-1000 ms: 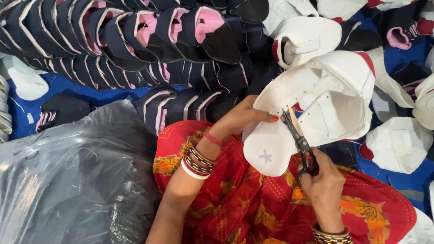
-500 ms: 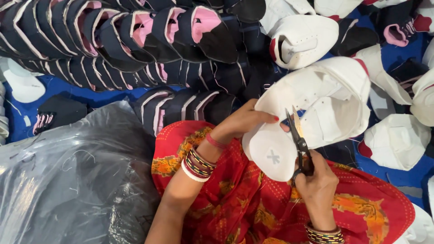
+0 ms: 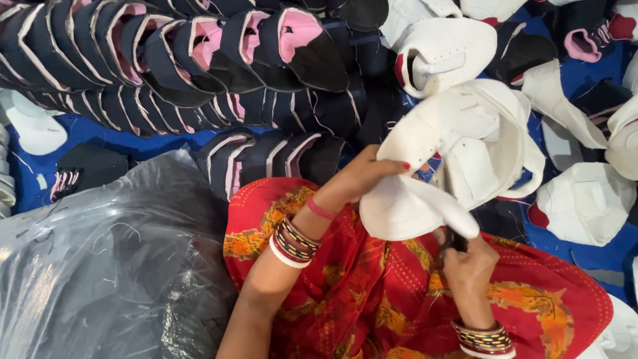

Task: The person trims excess material and threads from white shoe uppers using a pair of scissors.

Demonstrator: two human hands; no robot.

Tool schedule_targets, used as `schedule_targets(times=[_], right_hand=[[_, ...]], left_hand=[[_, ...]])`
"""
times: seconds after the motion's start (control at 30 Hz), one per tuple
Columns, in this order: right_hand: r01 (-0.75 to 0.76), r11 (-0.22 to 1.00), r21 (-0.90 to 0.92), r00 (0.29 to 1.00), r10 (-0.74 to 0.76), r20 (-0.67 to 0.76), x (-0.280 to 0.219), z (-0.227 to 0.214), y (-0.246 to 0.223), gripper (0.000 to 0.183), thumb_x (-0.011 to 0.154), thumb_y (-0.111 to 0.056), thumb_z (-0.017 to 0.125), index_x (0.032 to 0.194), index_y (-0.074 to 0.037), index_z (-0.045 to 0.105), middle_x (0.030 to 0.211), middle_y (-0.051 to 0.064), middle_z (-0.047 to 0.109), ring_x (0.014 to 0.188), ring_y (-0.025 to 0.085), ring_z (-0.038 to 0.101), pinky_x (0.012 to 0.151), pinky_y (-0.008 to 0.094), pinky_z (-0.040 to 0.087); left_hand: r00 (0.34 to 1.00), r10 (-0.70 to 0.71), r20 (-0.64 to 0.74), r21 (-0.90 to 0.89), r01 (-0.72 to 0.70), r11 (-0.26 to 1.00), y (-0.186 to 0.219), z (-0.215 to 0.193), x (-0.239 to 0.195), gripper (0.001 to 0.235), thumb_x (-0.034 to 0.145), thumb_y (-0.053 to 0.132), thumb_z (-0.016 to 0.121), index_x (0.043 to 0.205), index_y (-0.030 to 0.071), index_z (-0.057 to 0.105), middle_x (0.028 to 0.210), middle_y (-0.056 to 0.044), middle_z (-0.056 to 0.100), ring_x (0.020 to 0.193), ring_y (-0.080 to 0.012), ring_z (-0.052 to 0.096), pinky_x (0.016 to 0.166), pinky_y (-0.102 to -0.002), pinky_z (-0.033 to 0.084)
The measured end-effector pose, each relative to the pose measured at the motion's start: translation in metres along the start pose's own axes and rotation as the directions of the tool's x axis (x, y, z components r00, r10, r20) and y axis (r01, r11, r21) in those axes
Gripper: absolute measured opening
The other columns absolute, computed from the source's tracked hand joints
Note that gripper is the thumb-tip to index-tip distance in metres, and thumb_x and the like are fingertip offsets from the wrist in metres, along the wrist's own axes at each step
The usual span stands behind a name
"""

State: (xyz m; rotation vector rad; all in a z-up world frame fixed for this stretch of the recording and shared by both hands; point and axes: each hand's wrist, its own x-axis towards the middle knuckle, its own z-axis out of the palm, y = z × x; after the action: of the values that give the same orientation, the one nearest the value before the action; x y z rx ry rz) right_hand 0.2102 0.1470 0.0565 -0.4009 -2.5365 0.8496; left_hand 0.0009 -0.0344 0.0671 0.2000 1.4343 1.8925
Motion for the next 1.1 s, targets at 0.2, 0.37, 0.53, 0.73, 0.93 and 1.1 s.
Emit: schedule_targets(times=[0.2,0.37,0.53,0.73,0.93,1.1], right_hand=[[-0.372,0.755,0.539,0.914,0.400,0.070,0.007,0.002,-0.014,0.027,0.095,-0.011,0.078,0.117,-0.002,0.064,0.080,0.000,0.059,0.065,0.010,0.053,0.059,0.025,0.043],[-0.233,0.750,0.619,0.959,0.281,0.021,-0.006,0.012,-0.011,0.026,0.097,-0.012,0.076,0.117,-0.002,0.062,0.098,-0.001,0.062,0.087,0.006,0.056,0.078,0.019,0.045],[-0.199,0.775,0.600,0.966,0.257,-0.012,-0.017,0.019,-0.005,0.025,0.098,-0.010,0.077,0.115,-0.001,0.062,0.099,-0.001,0.059,0.089,0.006,0.055,0.081,0.019,0.045],[-0.238,0.803,0.547,0.939,0.334,-0.081,-0.026,0.016,0.003,0.027,0.097,-0.010,0.076,0.118,-0.001,0.063,0.095,-0.002,0.062,0.086,0.005,0.057,0.080,0.019,0.048],[-0.249,0.845,0.474,0.941,0.327,-0.088,-0.013,-0.001,-0.032,0.030,0.096,-0.012,0.078,0.120,0.001,0.064,0.094,0.000,0.065,0.084,0.006,0.058,0.079,0.020,0.047],[-0.095,0.980,0.174,0.990,0.111,-0.085,0.014,-0.014,-0.069,0.038,0.094,-0.011,0.081,0.127,0.002,0.066,0.101,0.010,0.070,0.087,0.010,0.063,0.079,0.024,0.053]], left_hand=[[0.990,-0.083,-0.117,0.067,0.091,0.994,0.027,-0.006,-0.008,0.063,0.085,0.020,0.072,0.133,-0.013,0.047,0.114,-0.026,0.069,0.090,-0.0270,0.074,0.073,-0.035,0.063],[0.988,0.125,0.093,0.066,-0.131,0.989,0.025,-0.005,-0.013,0.044,0.094,0.013,0.068,0.131,-0.010,0.061,0.118,-0.019,0.072,0.097,-0.0194,0.070,0.085,-0.032,0.058],[0.934,0.287,0.215,-0.115,-0.267,0.957,0.037,-0.003,-0.019,0.039,0.099,0.008,0.059,0.137,-0.004,0.062,0.128,-0.011,0.071,0.109,-0.0153,0.067,0.098,-0.031,0.053],[0.981,0.175,0.088,-0.136,-0.163,0.977,0.032,-0.010,-0.011,0.054,0.107,0.033,0.052,0.141,-0.008,0.058,0.126,-0.016,0.070,0.110,-0.0210,0.067,0.097,-0.032,0.052],[0.991,0.132,-0.034,-0.172,-0.136,0.976,0.023,-0.004,-0.006,0.062,0.106,0.039,0.050,0.146,-0.008,0.049,0.129,-0.017,0.067,0.114,-0.0220,0.066,0.098,-0.032,0.050],[0.960,0.277,-0.035,-0.060,-0.279,0.959,0.013,0.002,-0.002,0.057,0.109,0.035,0.046,0.148,-0.007,0.049,0.129,-0.015,0.067,0.112,-0.0170,0.062,0.099,-0.030,0.049]])
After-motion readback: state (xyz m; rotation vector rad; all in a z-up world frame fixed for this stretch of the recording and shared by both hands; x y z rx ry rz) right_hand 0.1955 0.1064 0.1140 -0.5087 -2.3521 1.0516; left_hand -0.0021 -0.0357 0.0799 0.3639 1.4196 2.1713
